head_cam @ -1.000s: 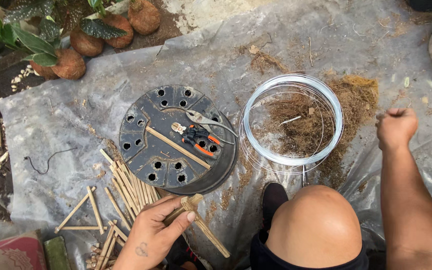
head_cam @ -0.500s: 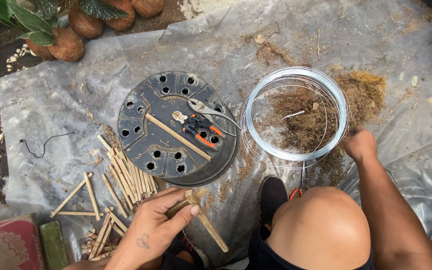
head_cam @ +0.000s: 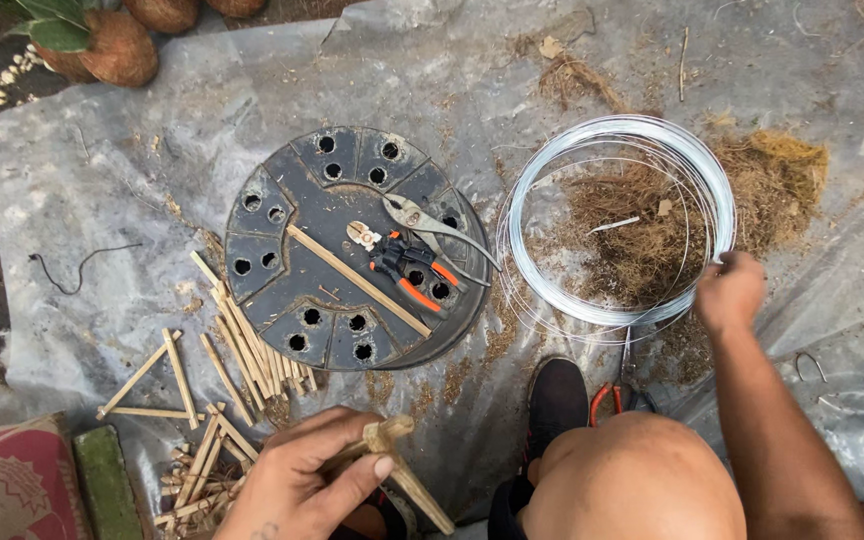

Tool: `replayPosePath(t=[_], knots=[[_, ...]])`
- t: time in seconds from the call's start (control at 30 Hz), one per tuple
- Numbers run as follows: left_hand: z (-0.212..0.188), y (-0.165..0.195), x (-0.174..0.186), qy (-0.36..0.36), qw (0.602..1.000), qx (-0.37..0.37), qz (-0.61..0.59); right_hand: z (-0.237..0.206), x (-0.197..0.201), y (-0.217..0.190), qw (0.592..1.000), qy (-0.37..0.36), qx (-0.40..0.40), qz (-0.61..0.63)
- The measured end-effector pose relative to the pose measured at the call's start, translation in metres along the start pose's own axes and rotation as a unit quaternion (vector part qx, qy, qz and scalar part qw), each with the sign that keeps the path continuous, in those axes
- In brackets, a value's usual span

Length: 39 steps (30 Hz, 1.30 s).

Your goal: The person sits on a tarp on the ground and assembles a triangular frame from wooden dowel sticks, tying the joints with thin white cord by hand. They use pliers to grip and crimp wire at the joints and handle a coil of wire and a pile of cut sticks, working on one joint at a time.

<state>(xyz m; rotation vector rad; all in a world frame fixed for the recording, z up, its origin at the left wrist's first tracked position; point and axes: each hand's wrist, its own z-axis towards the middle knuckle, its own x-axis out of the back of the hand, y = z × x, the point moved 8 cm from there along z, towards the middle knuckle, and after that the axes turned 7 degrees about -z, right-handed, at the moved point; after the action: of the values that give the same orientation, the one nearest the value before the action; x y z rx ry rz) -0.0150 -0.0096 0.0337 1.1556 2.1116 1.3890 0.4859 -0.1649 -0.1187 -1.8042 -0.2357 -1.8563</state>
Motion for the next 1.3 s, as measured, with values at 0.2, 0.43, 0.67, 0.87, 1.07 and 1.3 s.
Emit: replayPosePath(t=[0.2, 0.43, 0.67, 0.87, 1.07, 1.3], knots=[[-0.01, -0.011, 0.002, -0.003, 0.998, -0.062, -0.009, -0.063, -0.082, -0.134, 0.911, -0.281, 0.094, 0.286], [-0.011, -0.047, 0.008, 0.024, 0.999, -0.022, 0.009, -0.076, -0.112, -0.205, 0.943, -0.301, 0.032, 0.139], [-0.015, -0.069, 0.017, -0.003, 0.999, -0.044, 0.007, -0.074, -0.118, -0.217, 0.957, -0.286, 0.022, 0.034], [-0.017, -0.118, 0.017, -0.078, 0.996, 0.049, 0.017, -0.073, -0.118, -0.213, 0.955, -0.29, -0.021, 0.06], [-0.029, -0.139, 0.015, -0.022, 0.995, 0.099, -0.003, -0.068, -0.116, -0.219, 0.955, -0.295, 0.022, 0.036], [-0.021, -0.117, 0.01, -0.051, 0.997, 0.05, -0.001, -0.07, -0.128, -0.234, 0.931, -0.347, 0.087, -0.074]])
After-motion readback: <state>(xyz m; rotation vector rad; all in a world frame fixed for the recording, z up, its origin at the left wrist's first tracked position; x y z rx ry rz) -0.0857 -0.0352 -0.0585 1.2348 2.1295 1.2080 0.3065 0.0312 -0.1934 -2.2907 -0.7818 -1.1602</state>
